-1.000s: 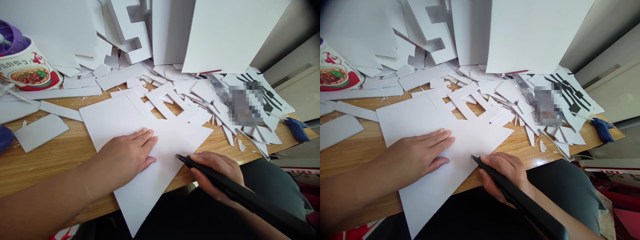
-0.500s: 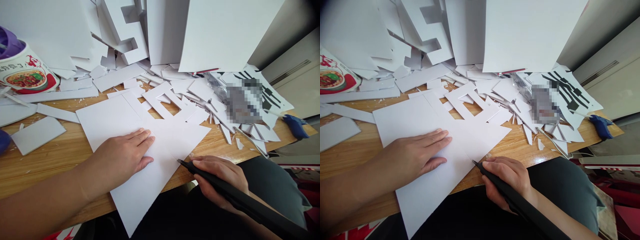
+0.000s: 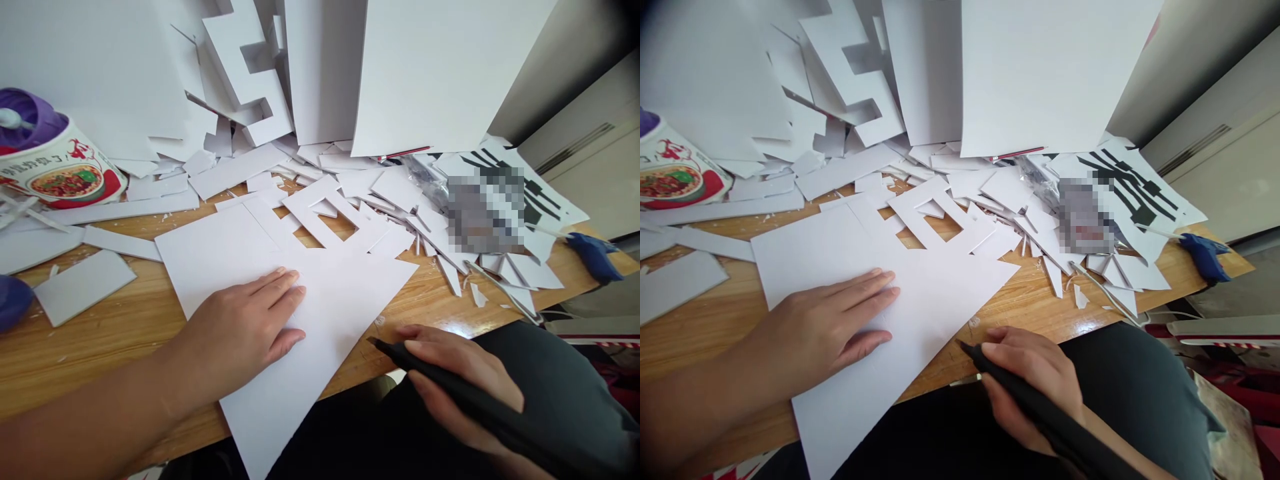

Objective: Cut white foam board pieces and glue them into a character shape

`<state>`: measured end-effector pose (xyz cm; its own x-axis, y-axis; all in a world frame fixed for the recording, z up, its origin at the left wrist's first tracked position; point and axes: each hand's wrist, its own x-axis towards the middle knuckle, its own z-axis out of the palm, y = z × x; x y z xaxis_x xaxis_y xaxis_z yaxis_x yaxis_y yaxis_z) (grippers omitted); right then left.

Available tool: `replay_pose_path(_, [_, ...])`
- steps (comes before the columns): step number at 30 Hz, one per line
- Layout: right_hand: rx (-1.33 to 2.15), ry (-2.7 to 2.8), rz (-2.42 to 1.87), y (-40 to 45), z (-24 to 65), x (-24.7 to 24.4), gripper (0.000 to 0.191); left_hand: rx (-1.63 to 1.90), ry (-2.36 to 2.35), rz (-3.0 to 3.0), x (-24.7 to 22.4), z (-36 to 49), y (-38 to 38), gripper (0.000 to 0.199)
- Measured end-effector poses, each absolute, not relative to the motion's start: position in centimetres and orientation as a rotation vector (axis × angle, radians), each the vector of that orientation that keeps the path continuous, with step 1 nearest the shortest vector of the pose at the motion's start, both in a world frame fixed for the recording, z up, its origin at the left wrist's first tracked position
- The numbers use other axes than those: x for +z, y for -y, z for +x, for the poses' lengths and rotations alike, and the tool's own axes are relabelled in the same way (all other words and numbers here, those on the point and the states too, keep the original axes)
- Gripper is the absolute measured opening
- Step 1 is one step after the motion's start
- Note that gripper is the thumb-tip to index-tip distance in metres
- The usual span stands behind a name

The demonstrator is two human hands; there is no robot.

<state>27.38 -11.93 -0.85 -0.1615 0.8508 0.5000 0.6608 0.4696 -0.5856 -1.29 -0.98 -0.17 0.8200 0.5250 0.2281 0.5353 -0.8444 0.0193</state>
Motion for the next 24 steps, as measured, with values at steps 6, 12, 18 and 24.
replay_pose_path(6, [0.696,1.162,-1.351,10.2,28.7,-2.0,0.015,-0.433,0.814,-3.04,0.2,-0.6,1.6,0.044])
replay_pose_path(12, [0.886,0.835,-1.257,7.6,27.6,-2.0,0.009,-0.133,0.469,-3.333,0.8,-0.3,2.3,0.066])
replay_pose_path(18, [0.954,0.76,-1.196,7.1,27.0,-1.5,0.008,-0.093,0.39,-3.383,1.3,-0.5,2.3,0.073])
replay_pose_path(24, [0.98,0.817,-1.171,7.3,25.7,-1.1,0.012,-0.228,0.405,-3.391,1.5,-0.7,2.4,0.07])
